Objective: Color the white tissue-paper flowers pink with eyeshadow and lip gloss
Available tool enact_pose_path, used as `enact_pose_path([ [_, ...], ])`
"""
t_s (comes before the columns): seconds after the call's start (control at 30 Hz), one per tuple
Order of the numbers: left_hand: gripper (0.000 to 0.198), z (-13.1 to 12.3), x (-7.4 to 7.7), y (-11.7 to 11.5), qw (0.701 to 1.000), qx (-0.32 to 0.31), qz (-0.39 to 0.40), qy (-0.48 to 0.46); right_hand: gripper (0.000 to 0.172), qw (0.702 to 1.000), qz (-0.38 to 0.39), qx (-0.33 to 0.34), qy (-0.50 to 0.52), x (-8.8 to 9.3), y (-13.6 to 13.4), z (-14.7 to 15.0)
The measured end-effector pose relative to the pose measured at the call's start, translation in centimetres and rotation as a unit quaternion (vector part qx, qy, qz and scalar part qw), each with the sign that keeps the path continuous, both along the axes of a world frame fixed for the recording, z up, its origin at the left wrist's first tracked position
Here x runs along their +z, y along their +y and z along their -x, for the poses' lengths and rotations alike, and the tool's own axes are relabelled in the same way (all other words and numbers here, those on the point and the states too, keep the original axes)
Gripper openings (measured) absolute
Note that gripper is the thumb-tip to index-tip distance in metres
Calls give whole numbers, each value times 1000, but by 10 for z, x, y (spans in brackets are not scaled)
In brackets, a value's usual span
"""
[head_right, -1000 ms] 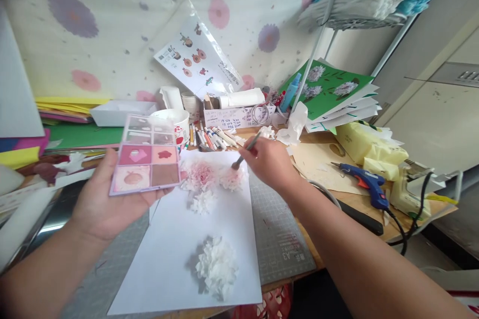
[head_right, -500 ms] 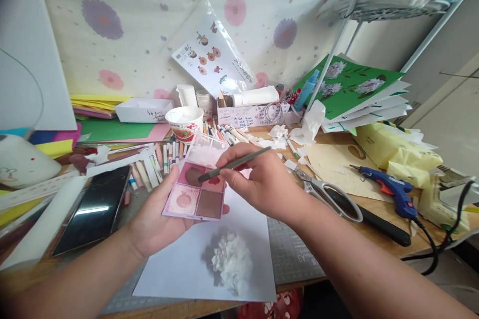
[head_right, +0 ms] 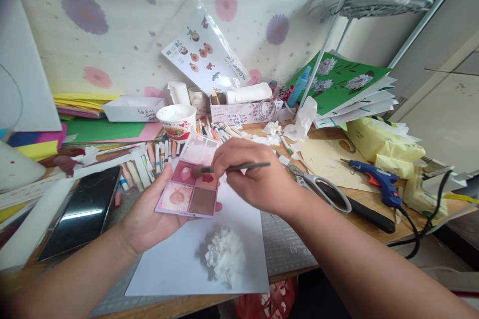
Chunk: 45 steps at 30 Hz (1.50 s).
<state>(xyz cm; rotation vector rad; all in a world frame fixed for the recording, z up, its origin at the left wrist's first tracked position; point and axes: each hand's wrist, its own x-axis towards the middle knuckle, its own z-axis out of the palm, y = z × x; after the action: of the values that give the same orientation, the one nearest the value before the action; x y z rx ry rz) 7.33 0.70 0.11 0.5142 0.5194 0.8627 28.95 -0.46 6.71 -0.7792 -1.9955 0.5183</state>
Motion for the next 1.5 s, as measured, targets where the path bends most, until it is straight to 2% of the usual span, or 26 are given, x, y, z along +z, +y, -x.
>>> enact_pose_path([
  [0.1,50,3,5,6,999,40,1,15,16,993,37,-90,73,-4,11,-17],
  [0.2,48,8,10,11,995,88,-17,44,4,972,125,-199,16,-13,25,-37],
  [0.3,46,11,13,13,993,102,-42,46,5,961,155,-225,-47,-22,37,-49],
  [0.43,48,12,13,15,993,94,-56,43,9,950,134,-273,-70,-25,40,-48],
  [0.5,49,11,13,16,993,88,-62,42,13,950,123,-275,-78,-25,39,-44],
  [0.6,47,12,11,18,992,93,-77,41,9,954,110,-256,-112,-26,39,-40],
  [0.73,45,13,7,19,989,104,-94,41,11,944,80,-298,-117,-29,42,-36],
  [0.87,45,13,6,20,989,98,-102,40,6,949,70,-274,-141,-30,45,-29],
  [1.0,45,14,8,20,989,96,-106,35,8,944,50,-290,-146,-33,47,-25],
  [1.23,45,16,10,19,989,100,-104,43,9,938,50,-309,-149,-33,51,-39],
  [1.5,46,15,10,20,987,109,-102,51,8,938,74,-307,-139,-27,36,-52],
])
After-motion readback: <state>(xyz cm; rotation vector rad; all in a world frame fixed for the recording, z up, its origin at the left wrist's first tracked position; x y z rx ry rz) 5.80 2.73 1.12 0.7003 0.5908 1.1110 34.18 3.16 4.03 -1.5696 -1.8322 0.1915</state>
